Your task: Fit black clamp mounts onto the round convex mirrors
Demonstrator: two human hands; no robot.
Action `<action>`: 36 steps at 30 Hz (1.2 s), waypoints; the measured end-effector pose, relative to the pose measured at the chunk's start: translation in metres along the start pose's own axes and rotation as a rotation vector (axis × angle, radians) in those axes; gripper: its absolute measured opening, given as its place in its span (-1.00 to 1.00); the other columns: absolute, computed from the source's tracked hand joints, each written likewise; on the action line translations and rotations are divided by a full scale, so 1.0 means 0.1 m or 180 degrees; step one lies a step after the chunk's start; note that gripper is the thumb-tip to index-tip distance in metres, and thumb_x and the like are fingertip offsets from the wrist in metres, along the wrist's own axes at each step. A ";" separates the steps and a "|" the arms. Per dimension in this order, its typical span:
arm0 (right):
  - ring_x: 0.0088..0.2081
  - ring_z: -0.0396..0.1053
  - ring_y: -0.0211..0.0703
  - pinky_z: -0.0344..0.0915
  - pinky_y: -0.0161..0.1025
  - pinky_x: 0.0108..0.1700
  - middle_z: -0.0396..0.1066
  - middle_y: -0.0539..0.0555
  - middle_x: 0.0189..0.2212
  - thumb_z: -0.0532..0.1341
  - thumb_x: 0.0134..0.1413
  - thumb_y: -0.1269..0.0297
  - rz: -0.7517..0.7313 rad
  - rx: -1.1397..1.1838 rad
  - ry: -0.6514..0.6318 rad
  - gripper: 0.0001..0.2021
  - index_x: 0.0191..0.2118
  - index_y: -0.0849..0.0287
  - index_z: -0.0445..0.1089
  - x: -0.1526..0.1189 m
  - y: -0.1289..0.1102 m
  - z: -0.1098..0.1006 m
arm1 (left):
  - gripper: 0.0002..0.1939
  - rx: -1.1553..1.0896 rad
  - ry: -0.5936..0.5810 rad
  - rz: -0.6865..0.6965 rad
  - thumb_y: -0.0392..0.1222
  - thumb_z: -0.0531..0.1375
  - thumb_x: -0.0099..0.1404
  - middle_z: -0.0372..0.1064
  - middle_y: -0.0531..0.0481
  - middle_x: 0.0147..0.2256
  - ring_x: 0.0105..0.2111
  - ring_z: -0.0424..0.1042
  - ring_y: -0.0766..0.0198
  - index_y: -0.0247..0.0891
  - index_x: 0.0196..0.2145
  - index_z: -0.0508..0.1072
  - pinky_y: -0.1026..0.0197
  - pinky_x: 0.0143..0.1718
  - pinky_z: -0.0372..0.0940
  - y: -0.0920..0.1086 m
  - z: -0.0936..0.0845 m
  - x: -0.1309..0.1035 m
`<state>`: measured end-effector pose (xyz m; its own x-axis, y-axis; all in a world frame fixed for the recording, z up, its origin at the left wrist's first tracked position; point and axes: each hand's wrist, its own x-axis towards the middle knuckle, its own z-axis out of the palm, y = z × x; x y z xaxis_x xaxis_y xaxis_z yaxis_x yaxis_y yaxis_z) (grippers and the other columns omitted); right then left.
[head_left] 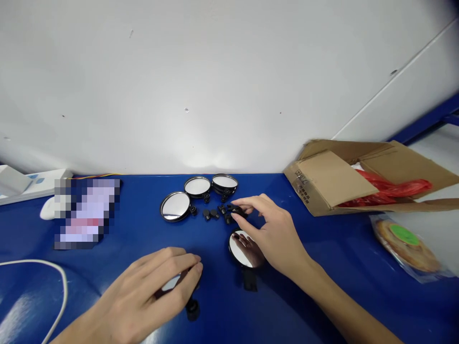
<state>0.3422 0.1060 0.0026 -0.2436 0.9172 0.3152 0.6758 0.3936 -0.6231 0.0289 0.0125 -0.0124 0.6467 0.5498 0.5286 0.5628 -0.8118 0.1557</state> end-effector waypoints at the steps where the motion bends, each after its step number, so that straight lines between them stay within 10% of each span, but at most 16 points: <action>1: -0.08 0.57 0.08 0.52 0.05 0.01 0.65 0.08 -0.16 0.37 0.45 0.27 -0.0028 -0.0003 0.0038 -0.87 0.01 -0.02 0.67 0.01 0.01 0.01 | -0.59 0.0015 0.0009 -0.0027 -0.44 0.03 0.76 0.70 -0.13 0.19 0.25 0.64 0.19 -0.23 0.27 0.62 0.23 0.36 0.47 0.01 -0.01 0.01; 19: 0.03 0.46 0.12 0.39 0.19 0.19 0.65 0.13 0.00 0.30 0.59 0.32 -0.0236 -0.0229 -0.0413 -0.83 0.11 0.03 0.65 0.05 0.08 0.03 | -0.50 0.0102 -0.0253 -0.0450 -0.44 0.02 0.77 0.58 -0.14 0.28 0.24 0.61 0.13 -0.04 0.35 0.59 0.08 0.27 0.54 0.01 0.01 -0.04; 30: -0.17 0.51 -0.13 0.36 -0.08 -0.01 0.64 0.00 -0.20 0.49 0.50 0.15 -0.2092 0.0562 -0.0356 -0.77 0.09 0.13 0.62 -0.26 -0.41 0.09 | -0.57 -0.0096 -0.0005 -0.0658 -0.37 0.07 0.79 0.46 -0.18 0.27 0.18 0.59 0.17 -0.09 0.40 0.53 0.17 0.12 0.52 -0.06 0.07 -0.03; 36: -0.19 0.54 -0.13 0.39 -0.06 -0.04 0.66 0.01 -0.26 0.40 0.59 0.22 -0.2080 0.0304 0.0057 -0.85 -0.03 0.21 0.57 -0.41 -0.62 0.24 | -0.56 -0.0204 0.0041 -0.0792 -0.36 0.09 0.78 0.43 -0.15 0.31 0.24 0.56 0.15 -0.03 0.42 0.52 0.16 0.21 0.51 -0.03 0.10 -0.11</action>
<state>0.2935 0.0453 0.0105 -0.5705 0.4868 0.6615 0.3279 0.8735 -0.3600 0.0252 0.0114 -0.0268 0.4856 0.7320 0.4780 0.6698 -0.6629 0.3347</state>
